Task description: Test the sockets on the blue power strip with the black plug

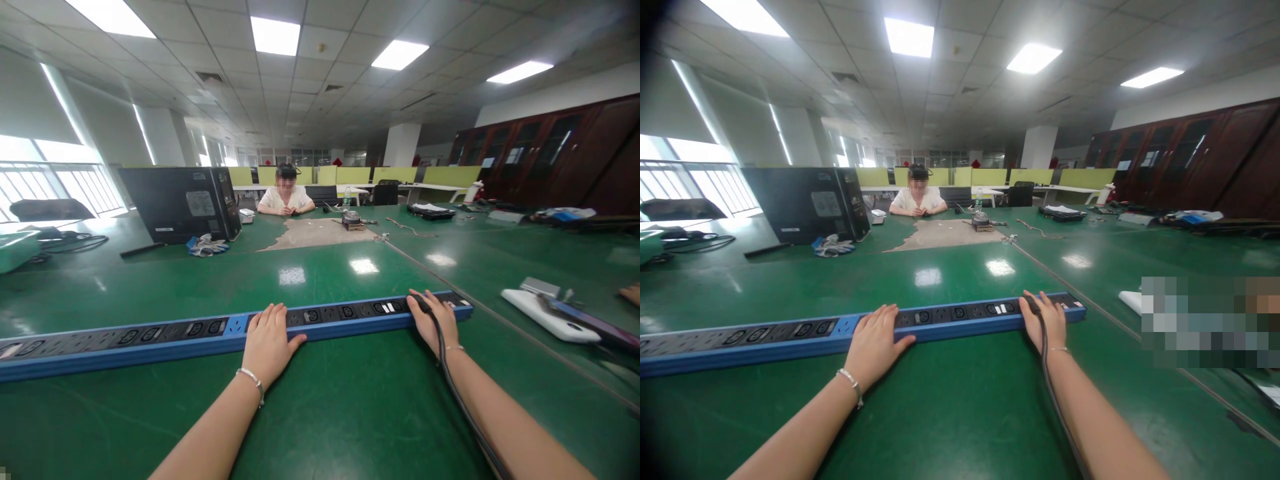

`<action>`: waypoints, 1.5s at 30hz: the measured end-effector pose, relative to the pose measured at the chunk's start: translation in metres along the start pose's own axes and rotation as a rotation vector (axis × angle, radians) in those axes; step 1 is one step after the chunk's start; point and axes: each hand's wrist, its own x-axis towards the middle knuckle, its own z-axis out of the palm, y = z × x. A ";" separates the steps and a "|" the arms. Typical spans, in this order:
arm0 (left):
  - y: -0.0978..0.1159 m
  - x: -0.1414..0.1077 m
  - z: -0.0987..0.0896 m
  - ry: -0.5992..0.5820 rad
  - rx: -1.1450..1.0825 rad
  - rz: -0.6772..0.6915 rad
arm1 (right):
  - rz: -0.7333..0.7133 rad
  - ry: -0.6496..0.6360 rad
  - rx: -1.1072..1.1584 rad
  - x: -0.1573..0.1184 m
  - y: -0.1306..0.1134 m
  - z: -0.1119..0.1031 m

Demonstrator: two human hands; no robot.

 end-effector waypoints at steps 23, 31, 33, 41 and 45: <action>0.001 0.000 0.000 -0.005 -0.026 -0.008 | -0.034 -0.256 0.274 -0.020 -0.105 -0.002; 0.001 -0.001 0.000 -0.003 -0.027 -0.006 | -0.108 -0.119 0.150 -0.031 -0.104 0.014; 0.001 -0.001 0.000 -0.008 -0.020 -0.006 | -0.107 -0.087 0.123 -0.035 -0.103 0.019; 0.000 0.000 0.000 -0.002 -0.031 -0.009 | -0.123 -0.037 0.007 -0.048 -0.109 0.020; 0.001 -0.001 0.000 -0.004 -0.035 -0.012 | -0.107 -0.051 0.041 -0.050 -0.107 0.022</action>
